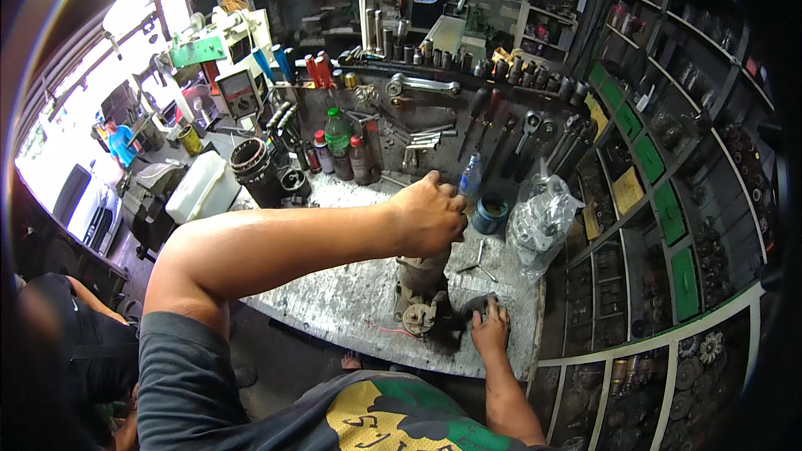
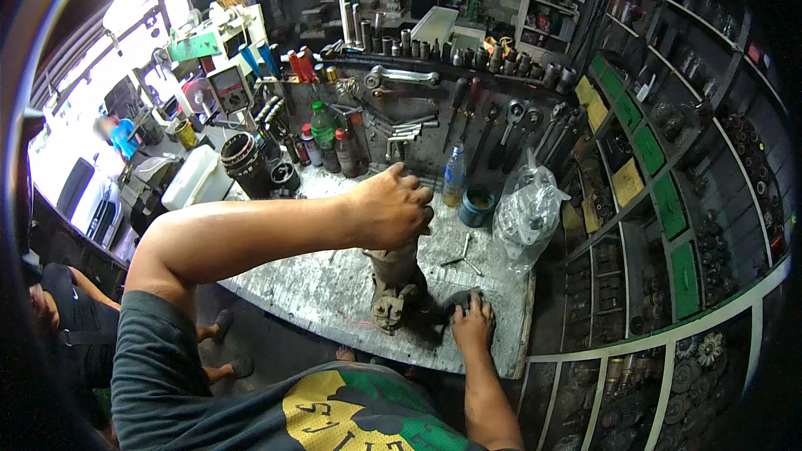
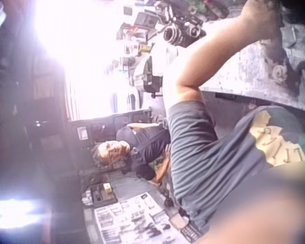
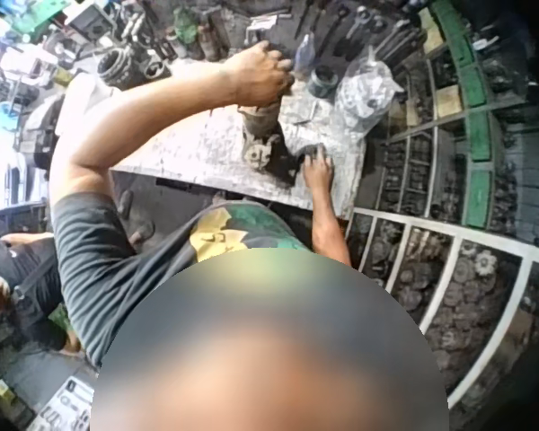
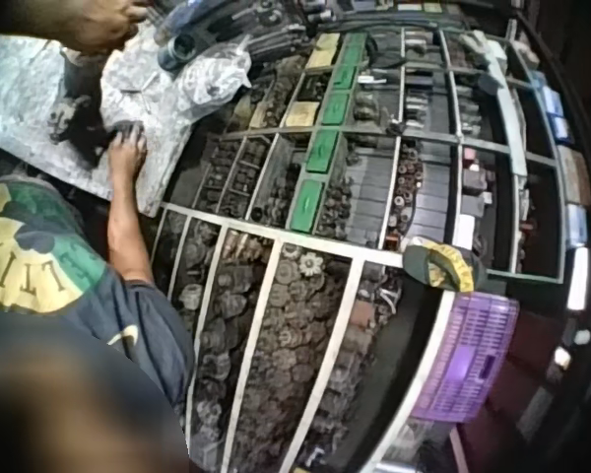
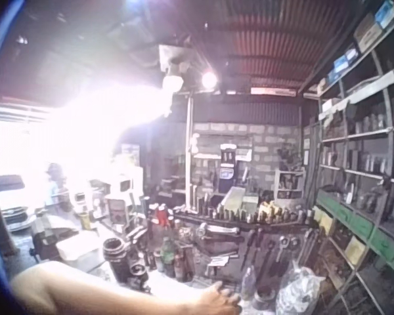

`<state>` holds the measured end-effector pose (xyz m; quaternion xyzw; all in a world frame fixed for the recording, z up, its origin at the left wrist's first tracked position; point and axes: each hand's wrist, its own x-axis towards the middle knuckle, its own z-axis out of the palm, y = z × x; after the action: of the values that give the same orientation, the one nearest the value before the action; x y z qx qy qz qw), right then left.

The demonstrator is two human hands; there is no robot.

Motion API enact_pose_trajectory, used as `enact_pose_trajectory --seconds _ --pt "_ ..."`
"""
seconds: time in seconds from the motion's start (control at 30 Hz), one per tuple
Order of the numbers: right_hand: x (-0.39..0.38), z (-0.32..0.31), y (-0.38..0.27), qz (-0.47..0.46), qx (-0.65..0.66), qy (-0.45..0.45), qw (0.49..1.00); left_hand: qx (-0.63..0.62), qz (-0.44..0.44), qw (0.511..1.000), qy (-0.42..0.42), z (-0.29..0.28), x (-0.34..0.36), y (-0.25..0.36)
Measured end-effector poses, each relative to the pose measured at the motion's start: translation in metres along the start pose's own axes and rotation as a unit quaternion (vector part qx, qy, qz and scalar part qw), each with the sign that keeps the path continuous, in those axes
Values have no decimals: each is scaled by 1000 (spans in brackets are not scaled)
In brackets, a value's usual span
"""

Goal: The person disassembles a cylindrical motor on a workbench using a screwdriver and wrench, removes internal components, and reassembles the motor. The person handles the motor housing, screws, and internal parts while another person stands nearby.

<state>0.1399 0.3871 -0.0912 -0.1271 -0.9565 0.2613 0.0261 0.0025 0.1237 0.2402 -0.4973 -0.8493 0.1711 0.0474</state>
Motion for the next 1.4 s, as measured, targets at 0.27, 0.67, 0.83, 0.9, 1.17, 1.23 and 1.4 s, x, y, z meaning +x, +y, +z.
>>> enact_pose_trajectory --seconds 0.27,0.67,0.83,0.9,1.17,1.23,1.4 --pt "-11 8 3 -80 -21 96 992 9 -9 988 151 0 2 5" --pt "-13 8 2 -87 -35 102 990 -19 -23 999 -28 -4 3 4" --pt "-13 6 0 -79 -36 90 992 -1 -25 999 42 1 0 0" --pt "-14 5 -2 -78 -33 89 992 -7 -11 999 48 1 -1 1" --pt "-17 2 -4 -71 -28 93 993 31 -9 991 131 -1 -2 -3" --pt "-17 2 -4 -67 -28 92 993 14 17 992 122 1 0 -4" --pt "-17 4 -1 -63 -47 101 992 -37 -52 996 -56 -3 13 -3"
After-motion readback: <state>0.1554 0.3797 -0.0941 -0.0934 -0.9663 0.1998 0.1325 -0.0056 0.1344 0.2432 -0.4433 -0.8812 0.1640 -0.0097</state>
